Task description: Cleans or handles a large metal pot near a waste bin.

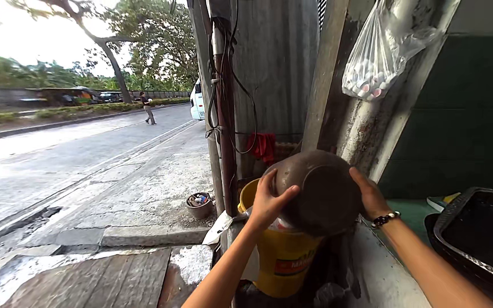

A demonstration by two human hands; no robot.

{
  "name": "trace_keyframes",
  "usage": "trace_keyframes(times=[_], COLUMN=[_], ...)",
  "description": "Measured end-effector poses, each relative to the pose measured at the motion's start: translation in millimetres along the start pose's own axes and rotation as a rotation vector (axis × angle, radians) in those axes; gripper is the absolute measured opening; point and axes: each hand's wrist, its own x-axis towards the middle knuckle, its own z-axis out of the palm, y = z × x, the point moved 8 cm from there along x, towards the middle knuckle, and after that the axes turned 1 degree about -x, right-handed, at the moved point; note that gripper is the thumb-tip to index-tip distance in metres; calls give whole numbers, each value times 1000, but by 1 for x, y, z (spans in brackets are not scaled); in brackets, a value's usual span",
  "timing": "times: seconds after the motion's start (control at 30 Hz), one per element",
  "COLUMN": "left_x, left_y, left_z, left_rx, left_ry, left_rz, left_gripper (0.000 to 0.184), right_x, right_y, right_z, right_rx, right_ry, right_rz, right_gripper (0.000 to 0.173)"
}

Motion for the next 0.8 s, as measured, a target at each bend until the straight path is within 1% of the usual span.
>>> trace_keyframes(times=[0.07, 0.13, 0.2, 0.23, 0.3, 0.37, 0.4, 0.47, 0.5, 0.53, 0.57, 0.6, 0.67, 0.7, 0.73, 0.77, 0.8], left_x=[-7, -16, -28, -35, -45, -54, -59, -73, -77, -79, -76, -70, -69, -72, -73, -75, -81], left_y=[34, 62, 76, 78, 69, 54, 47, 47, 52, 53, 48, 35, -7, -19, -18, -9, 3], left_z=[-4, -5, -4, -1, 5, 10, 13, 21, 26, 32, 39, 48, 68, 77, 83, 87, 91], left_rx=[24, 38, 41, 35, 28, 0, -9, -18, -21, -20, -10, 0, 25, 20, 10, 0, -9], left_ry=[9, 19, 17, 4, 11, 10, 1, -35, -65, -106, -149, -194, -270, -277, -275, -274, -289], left_rz=[124, 264, 376, 405, 383, 283, 271, 372, 451, 507, 523, 488, 368, 349, 353, 371, 392], left_gripper=[85, 88, 92, 94, 95, 92, 91, 94, 96, 96, 94, 92, 90, 90, 90, 89, 88], right_x=[-8, -17, -28, -35, -50, -64, -73, -95, -102, -108, -112, -115, -130, -137, -140, -140, -146], right_y=[-28, -48, -51, -50, -45, -35, -29, -26, -25, -20, -11, 3, 40, 53, 58, 58, 58], right_z=[-8, -14, -18, -21, -25, -28, -31, -43, -52, -61, -68, -72, -76, -80, -85, -92, -100], right_rx=[24, 92, 167, 181, 153, 93, 86, 124, 221, 305, 318, 279, 164, 167, 217, 276, 312], right_ry=[9, 0, -13, -6, 45, 98, 110, 105, 131, 174, 226, 274, 324, 349, 381, 424, 450], right_rz=[-104, -225, -317, -336, -317, -240, -218, -242, -262, -268, -257, -228, -115, -77, -66, -69, -67], right_gripper=[53, 56, 66, 67, 60, 53, 51, 47, 44, 45, 48, 51, 55, 55, 52, 49, 50])
